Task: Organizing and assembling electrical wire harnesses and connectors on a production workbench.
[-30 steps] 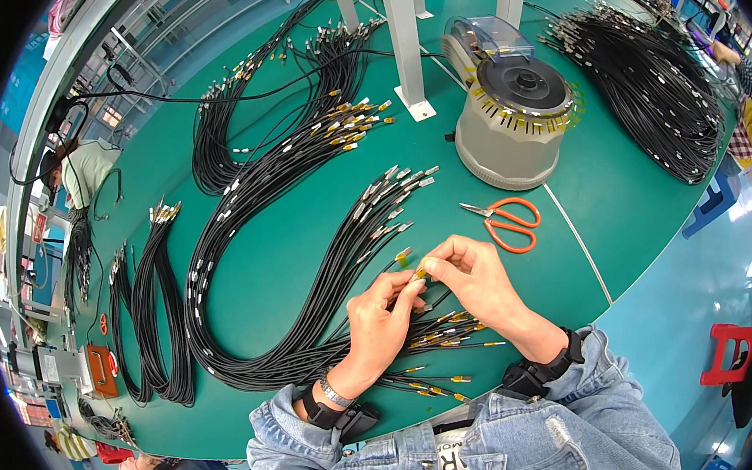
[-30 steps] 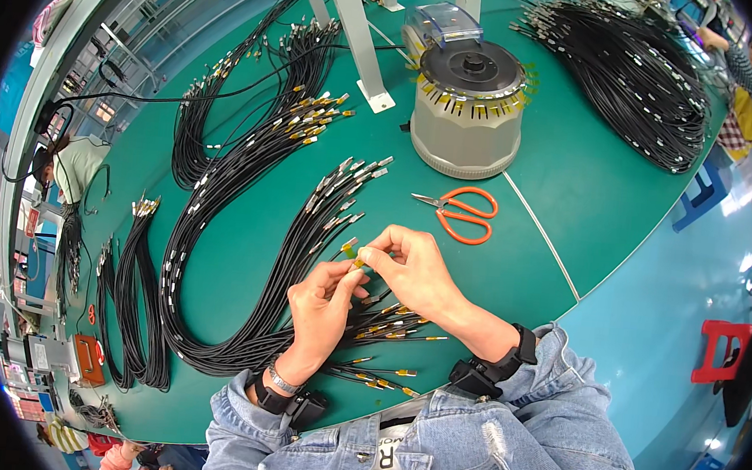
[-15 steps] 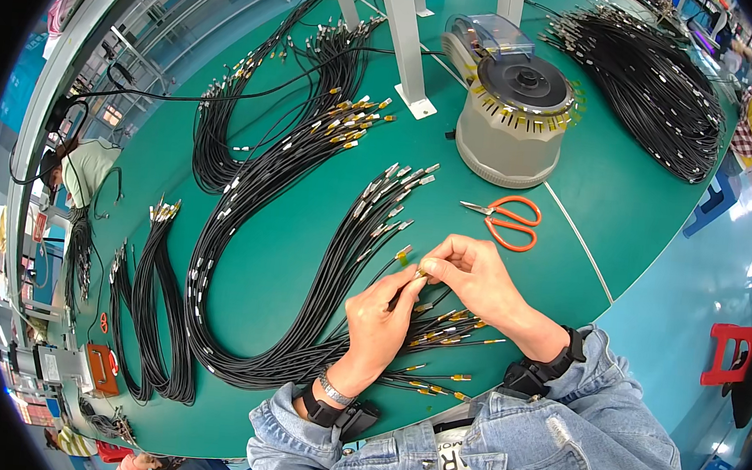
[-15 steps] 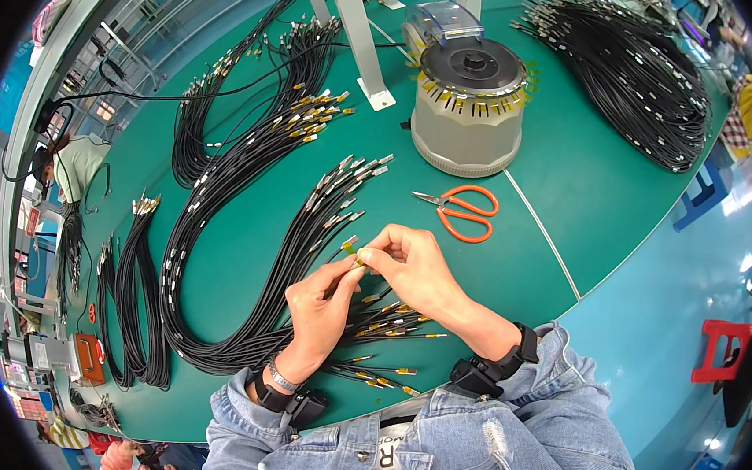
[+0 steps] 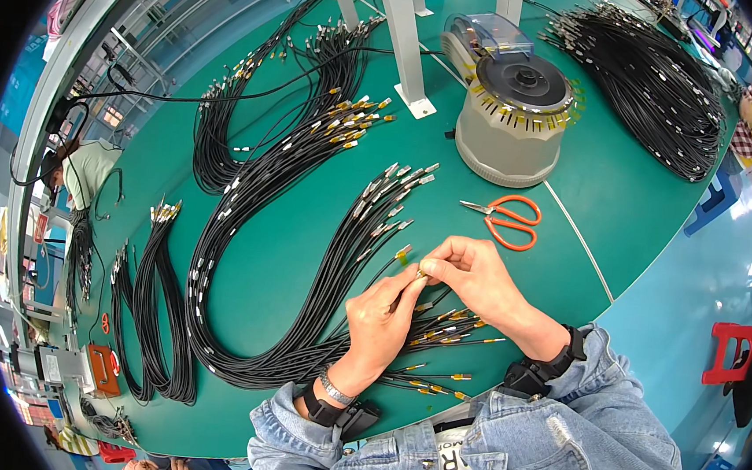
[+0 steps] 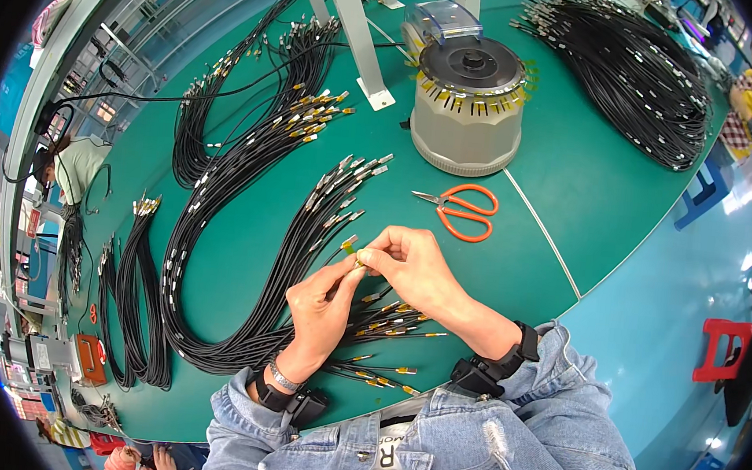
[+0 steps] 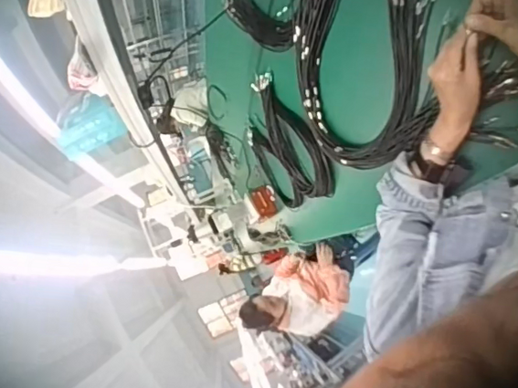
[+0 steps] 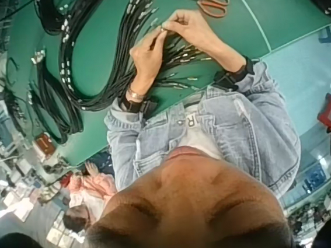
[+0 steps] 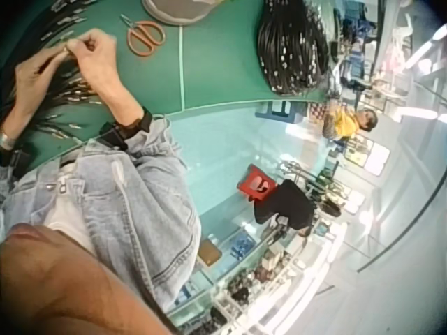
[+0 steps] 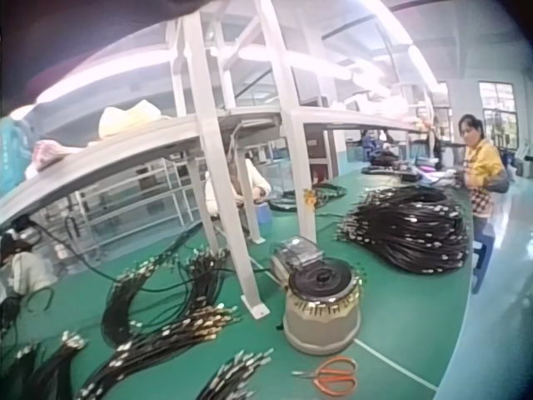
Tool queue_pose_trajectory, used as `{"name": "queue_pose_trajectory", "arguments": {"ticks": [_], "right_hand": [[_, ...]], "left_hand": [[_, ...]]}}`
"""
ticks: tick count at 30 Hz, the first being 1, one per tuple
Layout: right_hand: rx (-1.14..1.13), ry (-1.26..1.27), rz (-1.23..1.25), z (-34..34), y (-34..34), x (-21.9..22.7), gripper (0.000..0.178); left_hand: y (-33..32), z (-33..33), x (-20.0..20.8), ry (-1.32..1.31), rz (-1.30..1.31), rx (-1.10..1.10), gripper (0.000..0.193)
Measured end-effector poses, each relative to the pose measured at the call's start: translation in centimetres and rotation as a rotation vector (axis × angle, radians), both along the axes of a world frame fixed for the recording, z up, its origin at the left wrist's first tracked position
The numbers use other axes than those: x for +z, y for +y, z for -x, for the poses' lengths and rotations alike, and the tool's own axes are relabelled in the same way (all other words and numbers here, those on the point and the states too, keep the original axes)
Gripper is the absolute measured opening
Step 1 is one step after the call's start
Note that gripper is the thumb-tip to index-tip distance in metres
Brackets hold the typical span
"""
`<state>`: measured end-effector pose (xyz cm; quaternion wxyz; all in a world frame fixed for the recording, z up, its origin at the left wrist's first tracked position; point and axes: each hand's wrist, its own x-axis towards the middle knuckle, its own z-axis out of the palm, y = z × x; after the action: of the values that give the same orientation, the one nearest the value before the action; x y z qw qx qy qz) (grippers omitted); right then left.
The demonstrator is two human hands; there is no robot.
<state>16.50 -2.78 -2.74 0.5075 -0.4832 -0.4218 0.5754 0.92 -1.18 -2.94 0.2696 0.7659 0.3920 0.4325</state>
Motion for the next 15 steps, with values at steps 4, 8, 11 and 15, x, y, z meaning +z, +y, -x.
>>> {"name": "queue_pose_trajectory", "arguments": {"ticks": [4,8,11,15], "right_hand": [[0.003,0.031,0.013,0.01,0.04,-0.09,0.013],[0.004,0.024,0.024,0.05,0.04,-0.19,0.013],[0.005,0.020,0.027,0.11,0.09,-0.18,0.013],[0.014,0.024,0.032,0.05,0.04,-0.11,0.013]], "left_hand": [[0.04,0.02,-0.22,0.023,-0.050,0.003,0.017],[0.09,-0.02,-0.46,0.017,-0.095,-0.004,0.016],[0.14,-0.05,-0.58,0.008,-0.090,-0.007,0.016],[0.11,-0.01,-0.62,0.034,-0.095,-0.002,0.015]]}}
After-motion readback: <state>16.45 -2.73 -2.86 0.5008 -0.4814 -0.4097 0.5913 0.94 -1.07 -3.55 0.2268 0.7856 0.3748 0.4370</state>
